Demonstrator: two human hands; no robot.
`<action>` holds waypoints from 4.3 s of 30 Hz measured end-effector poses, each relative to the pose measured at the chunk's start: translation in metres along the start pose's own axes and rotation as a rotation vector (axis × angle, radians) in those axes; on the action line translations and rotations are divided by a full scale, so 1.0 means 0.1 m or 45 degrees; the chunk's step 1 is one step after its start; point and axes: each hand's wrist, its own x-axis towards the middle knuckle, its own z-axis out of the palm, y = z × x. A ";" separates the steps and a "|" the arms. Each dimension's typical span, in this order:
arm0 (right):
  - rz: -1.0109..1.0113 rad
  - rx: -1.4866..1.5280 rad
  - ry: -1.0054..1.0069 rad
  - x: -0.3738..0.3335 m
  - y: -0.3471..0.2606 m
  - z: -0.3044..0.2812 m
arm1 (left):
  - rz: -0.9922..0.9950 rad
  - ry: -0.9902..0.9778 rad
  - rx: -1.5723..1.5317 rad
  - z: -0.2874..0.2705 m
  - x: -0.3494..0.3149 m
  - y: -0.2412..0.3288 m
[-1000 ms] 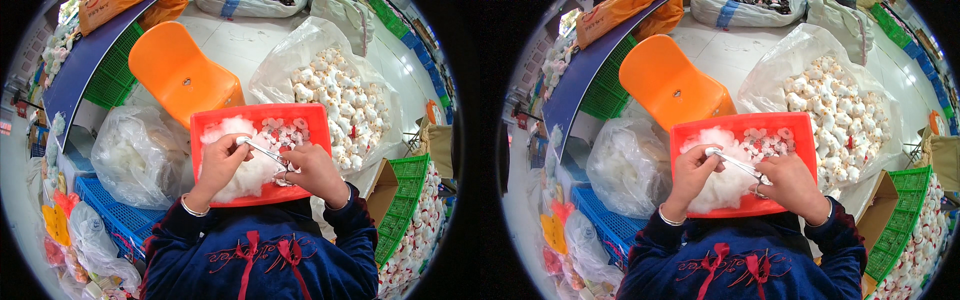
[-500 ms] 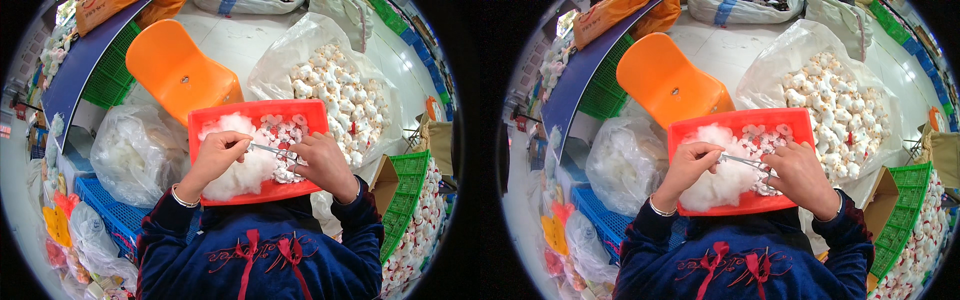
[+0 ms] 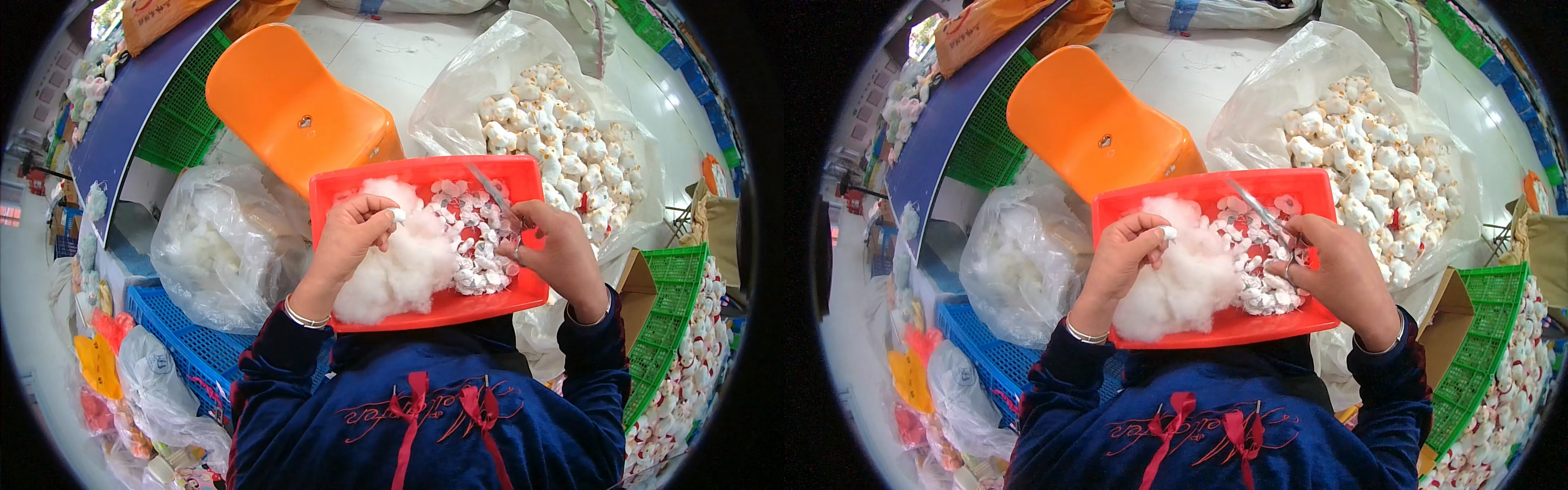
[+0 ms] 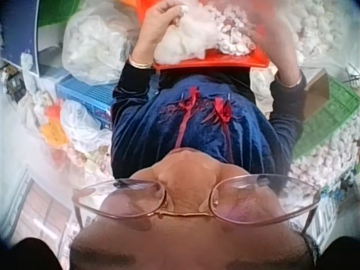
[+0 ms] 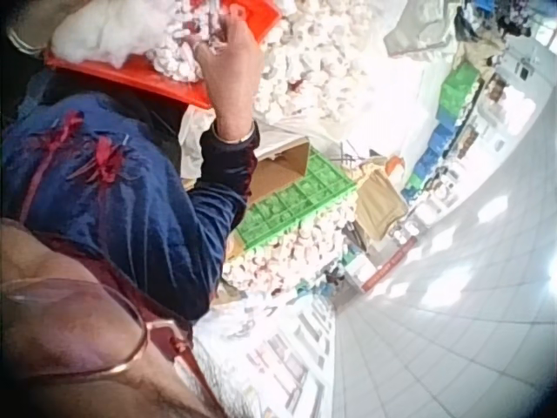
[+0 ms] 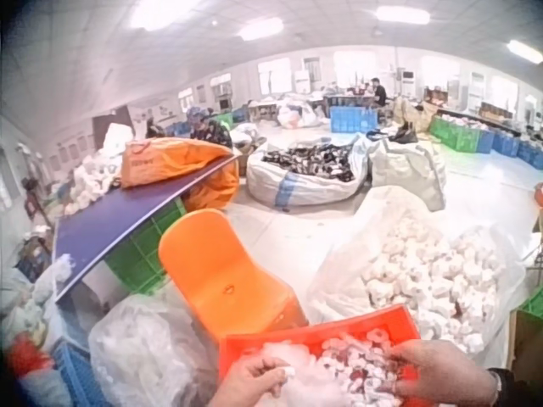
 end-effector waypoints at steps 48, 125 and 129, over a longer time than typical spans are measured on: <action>-0.208 -0.422 -0.161 0.00 -0.11 0.13 | -0.104 -0.051 -0.083 0.20 -0.01 -0.09; 0.102 0.531 -0.161 -1.14 0.03 0.50 | 0.314 -0.150 0.376 0.58 -0.54 -0.07; 0.334 0.919 0.190 -1.17 0.32 0.37 | 0.211 -0.472 0.876 0.70 -0.49 0.09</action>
